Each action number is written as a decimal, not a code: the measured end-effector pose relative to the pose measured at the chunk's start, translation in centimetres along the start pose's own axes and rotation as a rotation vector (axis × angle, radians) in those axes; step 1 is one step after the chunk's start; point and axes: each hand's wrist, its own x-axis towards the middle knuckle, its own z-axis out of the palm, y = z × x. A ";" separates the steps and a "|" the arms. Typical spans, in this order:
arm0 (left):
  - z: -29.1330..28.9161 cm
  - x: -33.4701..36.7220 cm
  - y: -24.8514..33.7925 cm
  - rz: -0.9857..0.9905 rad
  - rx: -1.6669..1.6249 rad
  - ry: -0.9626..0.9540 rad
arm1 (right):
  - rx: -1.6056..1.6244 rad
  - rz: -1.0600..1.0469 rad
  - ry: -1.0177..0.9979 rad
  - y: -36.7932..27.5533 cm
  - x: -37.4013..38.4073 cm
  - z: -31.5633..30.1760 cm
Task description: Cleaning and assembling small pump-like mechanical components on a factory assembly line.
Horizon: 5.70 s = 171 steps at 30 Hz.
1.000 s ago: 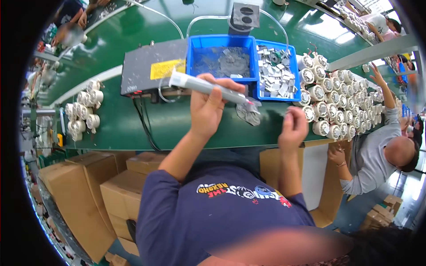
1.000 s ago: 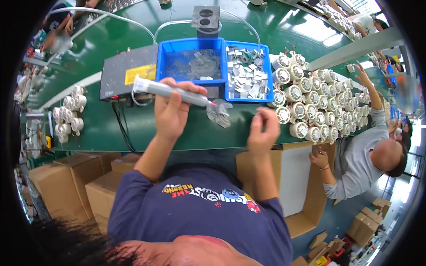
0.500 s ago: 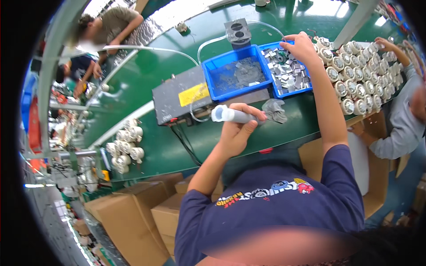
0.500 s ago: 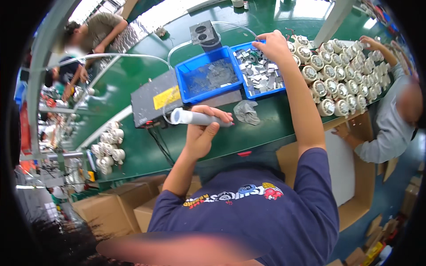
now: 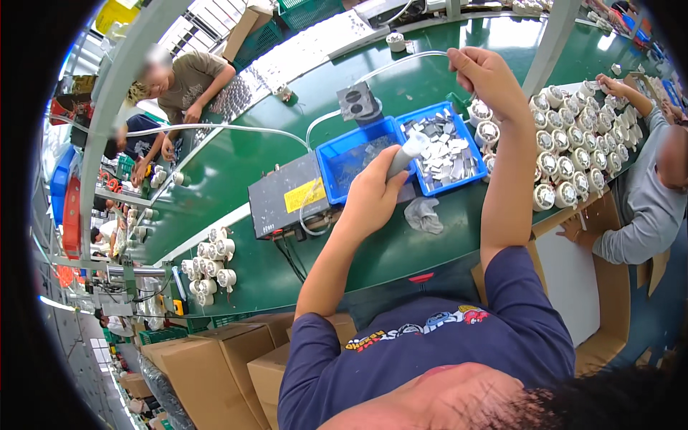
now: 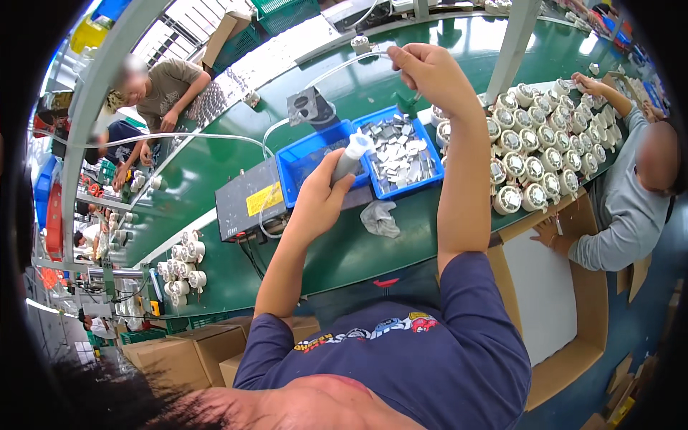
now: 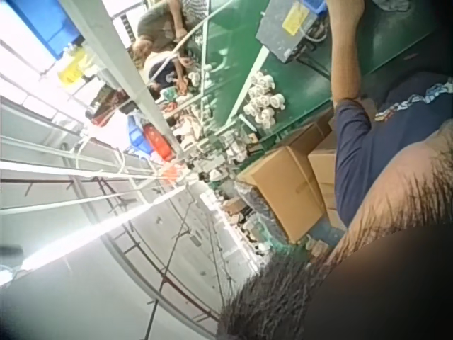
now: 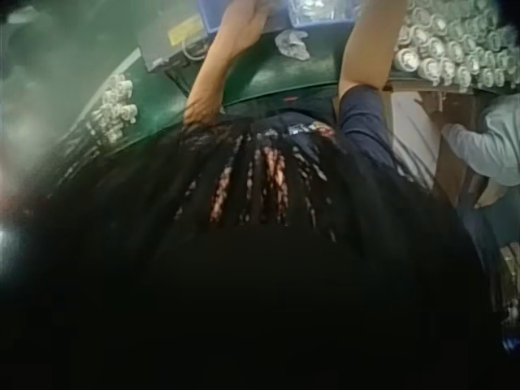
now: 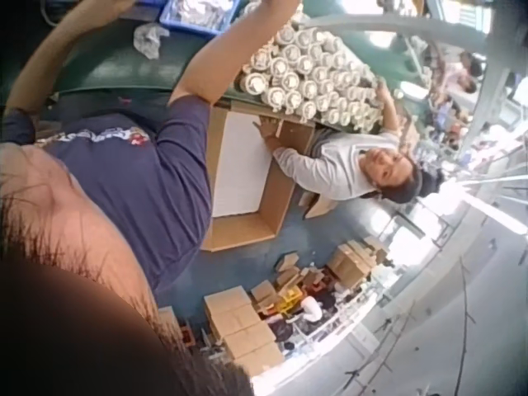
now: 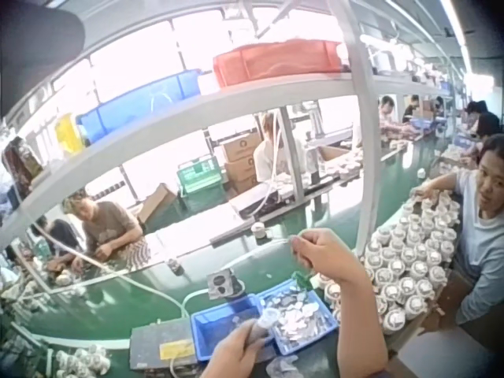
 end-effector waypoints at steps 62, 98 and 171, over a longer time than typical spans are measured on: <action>-3.0 4.2 0.0 0.386 0.248 0.231 | 0.444 -0.344 -0.522 -2.6 -1.3 10.5; -5.7 2.0 1.5 0.124 -0.461 0.019 | 0.259 -0.447 -0.627 -2.4 -3.1 10.9; -8.9 17.3 1.1 0.147 -0.365 0.552 | -0.745 -0.420 -0.059 9.9 -24.4 11.8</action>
